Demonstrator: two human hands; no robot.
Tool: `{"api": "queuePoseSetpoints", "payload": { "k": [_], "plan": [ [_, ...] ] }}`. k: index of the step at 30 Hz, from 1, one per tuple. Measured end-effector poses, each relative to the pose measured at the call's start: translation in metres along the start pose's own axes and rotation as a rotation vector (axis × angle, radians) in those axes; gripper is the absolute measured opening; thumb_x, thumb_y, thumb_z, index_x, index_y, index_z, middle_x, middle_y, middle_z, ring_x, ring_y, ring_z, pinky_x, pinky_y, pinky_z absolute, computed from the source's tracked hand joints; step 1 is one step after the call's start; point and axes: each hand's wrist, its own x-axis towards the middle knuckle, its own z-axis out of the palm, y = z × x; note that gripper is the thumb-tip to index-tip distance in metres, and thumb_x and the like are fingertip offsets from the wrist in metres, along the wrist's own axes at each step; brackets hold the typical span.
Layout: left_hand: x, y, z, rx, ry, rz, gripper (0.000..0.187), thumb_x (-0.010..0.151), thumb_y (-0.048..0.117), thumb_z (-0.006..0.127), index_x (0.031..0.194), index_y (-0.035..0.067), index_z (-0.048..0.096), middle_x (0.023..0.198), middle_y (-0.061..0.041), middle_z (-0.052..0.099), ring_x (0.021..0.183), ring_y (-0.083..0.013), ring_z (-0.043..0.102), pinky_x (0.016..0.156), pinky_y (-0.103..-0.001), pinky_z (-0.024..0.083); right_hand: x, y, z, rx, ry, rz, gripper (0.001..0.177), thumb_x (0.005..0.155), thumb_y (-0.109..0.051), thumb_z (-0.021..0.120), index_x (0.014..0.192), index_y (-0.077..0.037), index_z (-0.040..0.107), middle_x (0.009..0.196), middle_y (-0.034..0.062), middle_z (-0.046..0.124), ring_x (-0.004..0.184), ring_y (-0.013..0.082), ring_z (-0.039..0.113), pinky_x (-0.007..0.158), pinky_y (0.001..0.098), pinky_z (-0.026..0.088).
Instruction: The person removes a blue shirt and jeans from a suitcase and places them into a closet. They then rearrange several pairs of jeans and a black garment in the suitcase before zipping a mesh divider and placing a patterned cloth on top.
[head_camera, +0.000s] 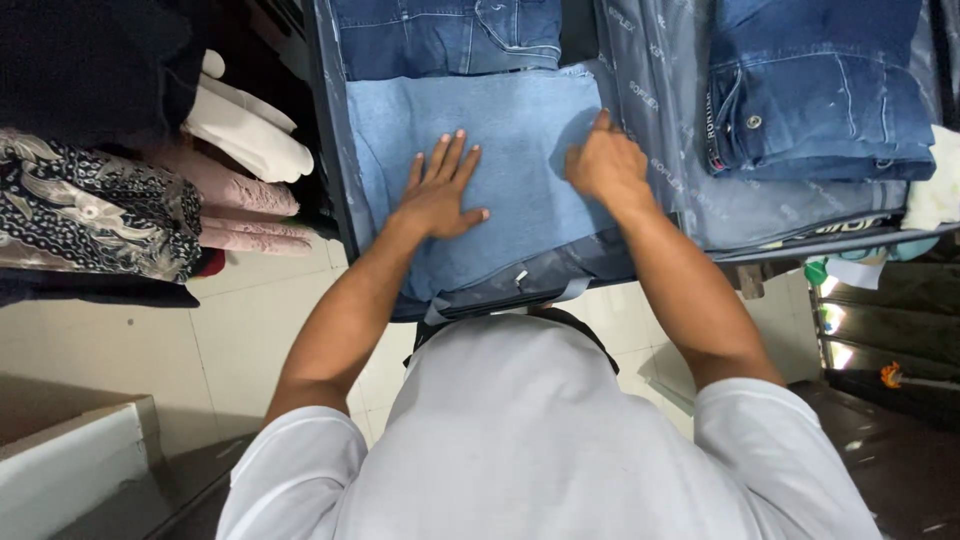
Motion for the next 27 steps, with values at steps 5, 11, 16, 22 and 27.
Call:
{"api": "queuePoseSetpoints", "payload": {
  "k": [5,11,16,22,27],
  "plan": [
    [0.004,-0.009,0.01,-0.043,0.028,0.027,0.107,0.087,0.061,0.064,0.165,0.022,0.001,0.171,-0.008,-0.017,0.156,-0.024,-0.02,0.126,-0.056,-0.005,0.045,0.008,0.056,-0.084,0.093,0.047,0.084,0.083,-0.022,0.067,0.147,0.017,0.029,0.129,0.031,0.059,0.114,0.0444,0.063,0.093,0.0483,0.052],
    [0.005,-0.013,0.015,-0.08,0.048,0.049,0.108,0.086,0.06,0.065,0.165,0.021,0.003,0.171,-0.009,-0.018,0.156,-0.0245,-0.02,0.125,-0.057,-0.006,0.096,0.044,0.106,-0.189,0.142,0.138,0.047,0.093,-0.019,0.065,0.13,0.009,0.057,0.132,0.0279,0.061,0.113,0.0428,0.068,0.09,0.0489,0.058],
    [0.007,-0.018,0.017,-0.093,0.057,0.083,0.109,0.085,0.06,0.066,0.165,0.019,0.004,0.171,-0.01,-0.017,0.156,-0.0254,-0.02,0.125,-0.059,-0.006,0.083,0.034,0.079,-0.122,0.095,0.138,0.047,0.084,-0.019,0.068,0.123,0.006,0.063,0.129,0.0301,0.061,0.113,0.0437,0.066,0.093,0.0482,0.055],
    [0.01,-0.022,0.016,-0.106,0.053,0.098,0.11,0.085,0.062,0.066,0.166,0.019,0.004,0.171,-0.01,-0.019,0.157,-0.026,-0.021,0.124,-0.06,-0.005,0.018,-0.024,-0.012,0.055,0.013,0.107,0.046,0.091,-0.038,0.065,0.115,0.002,0.069,0.113,0.0321,0.068,0.111,0.0477,0.064,0.097,0.0518,0.05],
    [0.016,-0.02,0.015,-0.261,0.249,0.108,0.085,0.089,0.065,0.059,0.154,0.014,0.037,0.169,-0.015,0.016,0.158,-0.0309,0.006,0.125,-0.058,0.005,0.009,-0.026,-0.026,0.222,0.026,-0.127,0.045,0.097,-0.039,0.061,0.107,0.005,0.066,0.099,0.0311,0.069,0.099,0.0469,0.067,0.089,0.0522,0.052]
  ]
}}
